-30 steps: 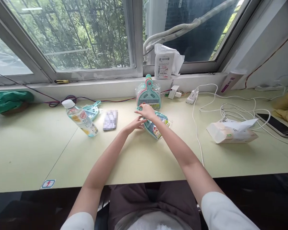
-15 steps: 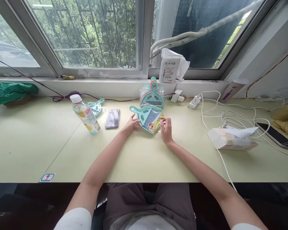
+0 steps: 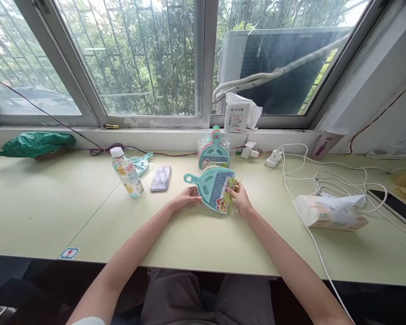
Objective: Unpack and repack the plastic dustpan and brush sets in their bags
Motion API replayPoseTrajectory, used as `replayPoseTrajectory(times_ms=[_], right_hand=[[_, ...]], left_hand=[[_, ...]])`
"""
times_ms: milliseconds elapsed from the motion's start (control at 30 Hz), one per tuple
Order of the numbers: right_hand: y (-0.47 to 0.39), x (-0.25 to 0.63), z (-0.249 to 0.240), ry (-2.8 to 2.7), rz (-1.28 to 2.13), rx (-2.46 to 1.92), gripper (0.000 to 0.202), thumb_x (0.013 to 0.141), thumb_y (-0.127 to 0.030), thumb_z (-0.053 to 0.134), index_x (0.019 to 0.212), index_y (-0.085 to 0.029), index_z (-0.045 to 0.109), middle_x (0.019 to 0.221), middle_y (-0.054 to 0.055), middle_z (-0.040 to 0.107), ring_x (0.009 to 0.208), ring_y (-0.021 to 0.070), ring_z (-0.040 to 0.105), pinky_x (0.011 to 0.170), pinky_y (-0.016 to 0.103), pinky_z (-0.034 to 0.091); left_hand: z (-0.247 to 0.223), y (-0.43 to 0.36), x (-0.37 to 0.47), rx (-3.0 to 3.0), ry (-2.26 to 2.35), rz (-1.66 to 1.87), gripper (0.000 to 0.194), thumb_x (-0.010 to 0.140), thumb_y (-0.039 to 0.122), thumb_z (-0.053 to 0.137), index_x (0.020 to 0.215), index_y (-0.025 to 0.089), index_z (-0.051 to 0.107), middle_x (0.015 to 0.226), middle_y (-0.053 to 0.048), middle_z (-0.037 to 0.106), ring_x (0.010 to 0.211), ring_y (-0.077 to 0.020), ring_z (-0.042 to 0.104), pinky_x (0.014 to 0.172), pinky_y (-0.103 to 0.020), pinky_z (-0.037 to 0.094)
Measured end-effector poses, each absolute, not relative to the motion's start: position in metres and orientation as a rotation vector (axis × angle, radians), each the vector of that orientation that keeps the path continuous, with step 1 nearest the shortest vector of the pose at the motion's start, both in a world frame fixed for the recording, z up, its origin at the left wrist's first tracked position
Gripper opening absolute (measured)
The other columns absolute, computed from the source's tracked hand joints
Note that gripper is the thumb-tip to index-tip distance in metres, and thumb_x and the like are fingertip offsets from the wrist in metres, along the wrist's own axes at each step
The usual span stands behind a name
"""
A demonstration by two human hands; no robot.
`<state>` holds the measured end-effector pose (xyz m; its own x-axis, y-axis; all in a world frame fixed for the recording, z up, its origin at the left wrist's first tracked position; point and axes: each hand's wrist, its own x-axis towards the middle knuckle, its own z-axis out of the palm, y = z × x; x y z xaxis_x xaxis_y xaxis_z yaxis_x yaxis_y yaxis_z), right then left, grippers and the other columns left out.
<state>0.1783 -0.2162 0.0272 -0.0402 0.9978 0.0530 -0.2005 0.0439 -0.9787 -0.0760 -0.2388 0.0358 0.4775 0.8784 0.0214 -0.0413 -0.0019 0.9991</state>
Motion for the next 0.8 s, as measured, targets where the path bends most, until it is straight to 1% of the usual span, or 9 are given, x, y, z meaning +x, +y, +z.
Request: replayPoseTrajectory(times_ms=[100, 167, 333, 433, 500, 600, 667, 733, 800], right_hand=[[-0.218, 0.18, 0.032, -1.155, 1.428, -1.014, 0.06, 0.058, -0.042, 0.083, 0.106, -0.024, 0.052, 0.083, 0.001, 0.073, 0.075, 0.02, 0.069, 0.07, 0.034, 0.055], [-0.218, 0.183, 0.035, -1.17, 1.454, -1.016, 0.061, 0.057, -0.038, 0.084, 0.108, -0.023, 0.054, 0.08, 0.001, 0.073, 0.072, 0.0193, 0.069, 0.067, 0.032, 0.055], [-0.213, 0.194, 0.045, -1.152, 1.455, -1.003, 0.055, 0.055, -0.03, 0.086, 0.103, -0.021, 0.06, 0.078, 0.001, 0.073, 0.069, 0.0174, 0.069, 0.063, 0.029, 0.055], [-0.209, 0.204, 0.049, -1.09, 1.411, -0.991, 0.05, 0.056, -0.028, 0.085, 0.1, -0.021, 0.062, 0.082, 0.003, 0.074, 0.071, 0.0181, 0.069, 0.065, 0.03, 0.057], [-0.204, 0.215, 0.05, -1.001, 1.35, -0.981, 0.047, 0.056, -0.025, 0.085, 0.097, -0.02, 0.063, 0.083, 0.003, 0.074, 0.072, 0.0183, 0.069, 0.066, 0.031, 0.058], [-0.194, 0.231, 0.046, -0.851, 1.282, -0.938, 0.043, 0.056, -0.022, 0.084, 0.092, -0.021, 0.062, 0.087, 0.002, 0.073, 0.074, 0.0164, 0.069, 0.068, 0.028, 0.059], [-0.19, 0.237, 0.042, -0.787, 1.281, -0.922, 0.041, 0.056, -0.021, 0.083, 0.09, -0.021, 0.061, 0.09, 0.001, 0.073, 0.076, 0.0151, 0.068, 0.069, 0.026, 0.059], [-0.19, 0.235, 0.038, -0.762, 1.305, -0.936, 0.04, 0.057, -0.02, 0.083, 0.09, -0.021, 0.06, 0.091, 0.001, 0.072, 0.076, 0.0147, 0.068, 0.069, 0.026, 0.059], [-0.193, 0.229, 0.036, -0.777, 1.334, -0.964, 0.039, 0.058, -0.02, 0.082, 0.091, -0.021, 0.061, 0.091, 0.001, 0.072, 0.075, 0.0145, 0.068, 0.066, 0.025, 0.058]], left_hand=[[0.036, -0.247, -0.079, 1.468, 0.867, 0.784, 0.052, 0.066, 0.033, 0.082, 0.109, 0.01, 0.063, 0.095, -0.011, 0.072, 0.087, -0.0187, 0.067, 0.079, -0.029, 0.051], [0.037, -0.248, -0.078, 1.452, 0.885, 0.709, 0.05, 0.067, 0.034, 0.081, 0.107, 0.01, 0.063, 0.09, -0.011, 0.073, 0.082, -0.0181, 0.068, 0.076, -0.028, 0.051], [0.041, -0.243, -0.08, 1.321, 0.907, 0.693, 0.063, 0.071, 0.032, 0.079, 0.125, 0.01, 0.055, 0.099, -0.016, 0.073, 0.088, -0.0204, 0.07, 0.079, -0.029, 0.053], [0.045, -0.238, -0.1, 1.263, 0.995, 0.855, 0.072, 0.069, 0.028, 0.08, 0.132, 0.012, 0.05, 0.104, -0.017, 0.072, 0.084, -0.0194, 0.071, 0.076, -0.028, 0.054], [0.049, -0.232, -0.122, 1.206, 1.031, 1.075, 0.074, 0.066, 0.022, 0.081, 0.133, 0.013, 0.049, 0.104, -0.016, 0.072, 0.085, -0.0189, 0.071, 0.075, -0.026, 0.054], [0.053, -0.225, -0.154, 0.991, 1.114, 1.494, 0.06, 0.071, 0.015, 0.073, 0.128, 0.013, 0.053, 0.104, -0.012, 0.072, 0.085, -0.0156, 0.07, 0.073, -0.021, 0.054], [0.053, -0.221, -0.166, 0.849, 1.188, 1.686, 0.051, 0.076, 0.011, 0.066, 0.125, 0.014, 0.052, 0.103, -0.009, 0.07, 0.082, -0.013, 0.07, 0.072, -0.02, 0.054], [0.051, -0.218, -0.17, 0.783, 1.398, 1.734, 0.05, 0.079, 0.009, 0.06, 0.127, 0.015, 0.048, 0.101, -0.008, 0.068, 0.073, -0.0128, 0.07, 0.068, -0.022, 0.054], [0.048, -0.217, -0.168, 0.826, 1.756, 1.66, 0.057, 0.079, 0.01, 0.059, 0.133, 0.015, 0.041, 0.099, -0.009, 0.067, 0.069, -0.0166, 0.07, 0.066, -0.026, 0.054]])
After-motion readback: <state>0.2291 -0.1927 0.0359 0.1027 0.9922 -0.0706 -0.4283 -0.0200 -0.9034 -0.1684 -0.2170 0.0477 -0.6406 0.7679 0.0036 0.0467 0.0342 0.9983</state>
